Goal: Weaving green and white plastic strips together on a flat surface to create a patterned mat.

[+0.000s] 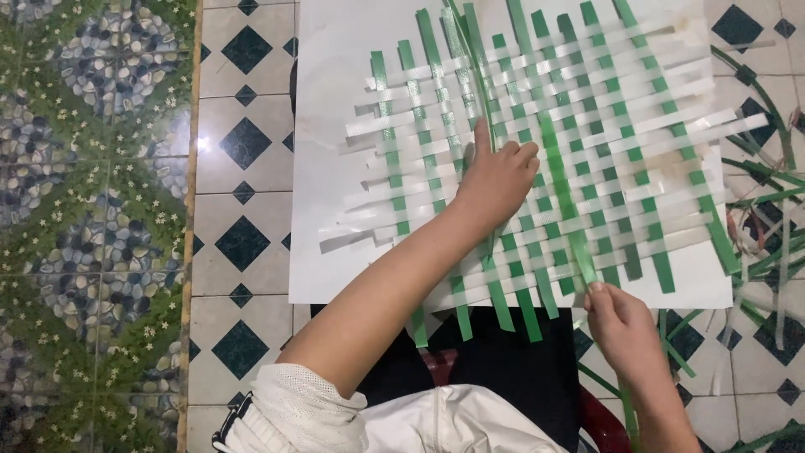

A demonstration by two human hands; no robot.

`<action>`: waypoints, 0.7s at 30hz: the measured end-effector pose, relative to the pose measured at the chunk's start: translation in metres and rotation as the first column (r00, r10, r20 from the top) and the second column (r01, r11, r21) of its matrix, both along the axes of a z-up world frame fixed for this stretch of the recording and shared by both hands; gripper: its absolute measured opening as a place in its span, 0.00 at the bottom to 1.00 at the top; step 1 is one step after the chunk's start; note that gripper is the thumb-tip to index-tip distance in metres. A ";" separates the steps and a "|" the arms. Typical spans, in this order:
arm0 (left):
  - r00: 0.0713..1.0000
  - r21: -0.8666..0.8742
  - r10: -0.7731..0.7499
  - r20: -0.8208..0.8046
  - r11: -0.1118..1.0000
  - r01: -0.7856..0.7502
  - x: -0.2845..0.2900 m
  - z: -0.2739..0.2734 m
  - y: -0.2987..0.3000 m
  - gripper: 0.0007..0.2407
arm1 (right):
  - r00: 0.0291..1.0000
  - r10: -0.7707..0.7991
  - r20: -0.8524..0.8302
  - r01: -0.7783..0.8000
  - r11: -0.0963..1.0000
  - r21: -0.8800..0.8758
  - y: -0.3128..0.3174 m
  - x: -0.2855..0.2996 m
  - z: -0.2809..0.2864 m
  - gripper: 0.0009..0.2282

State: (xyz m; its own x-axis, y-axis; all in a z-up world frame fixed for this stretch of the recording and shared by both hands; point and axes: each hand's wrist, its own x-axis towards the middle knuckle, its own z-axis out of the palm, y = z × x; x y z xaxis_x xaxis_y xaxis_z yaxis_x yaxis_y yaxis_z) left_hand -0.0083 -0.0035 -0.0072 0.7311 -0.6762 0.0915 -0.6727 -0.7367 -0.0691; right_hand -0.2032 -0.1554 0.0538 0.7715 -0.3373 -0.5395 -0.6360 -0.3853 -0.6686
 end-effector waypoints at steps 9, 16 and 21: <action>0.992 0.064 0.036 -0.120 0.998 -0.028 -0.005 0.024 -0.001 0.07 | 0.998 0.043 0.043 -0.043 0.999 -0.009 -0.003 0.002 -0.011 0.20; 0.998 0.055 0.035 -0.056 0.998 -0.032 -0.003 0.020 0.001 0.08 | 0.997 0.080 -0.001 -0.079 0.987 -0.137 -0.034 -0.059 -0.015 0.22; 0.974 0.077 0.008 -0.225 0.997 0.010 0.000 0.020 0.003 0.18 | 0.948 -0.255 -0.189 0.263 0.965 0.015 -0.071 -0.113 -0.011 0.18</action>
State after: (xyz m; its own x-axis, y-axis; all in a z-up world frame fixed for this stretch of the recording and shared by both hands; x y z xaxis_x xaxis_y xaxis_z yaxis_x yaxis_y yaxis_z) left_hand -0.0084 -0.0008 0.0124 0.7260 -0.6756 -0.1282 -0.6784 -0.7342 0.0275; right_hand -0.3160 -0.2260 0.0424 0.5464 -0.4878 -0.6808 -0.8238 -0.1665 -0.5419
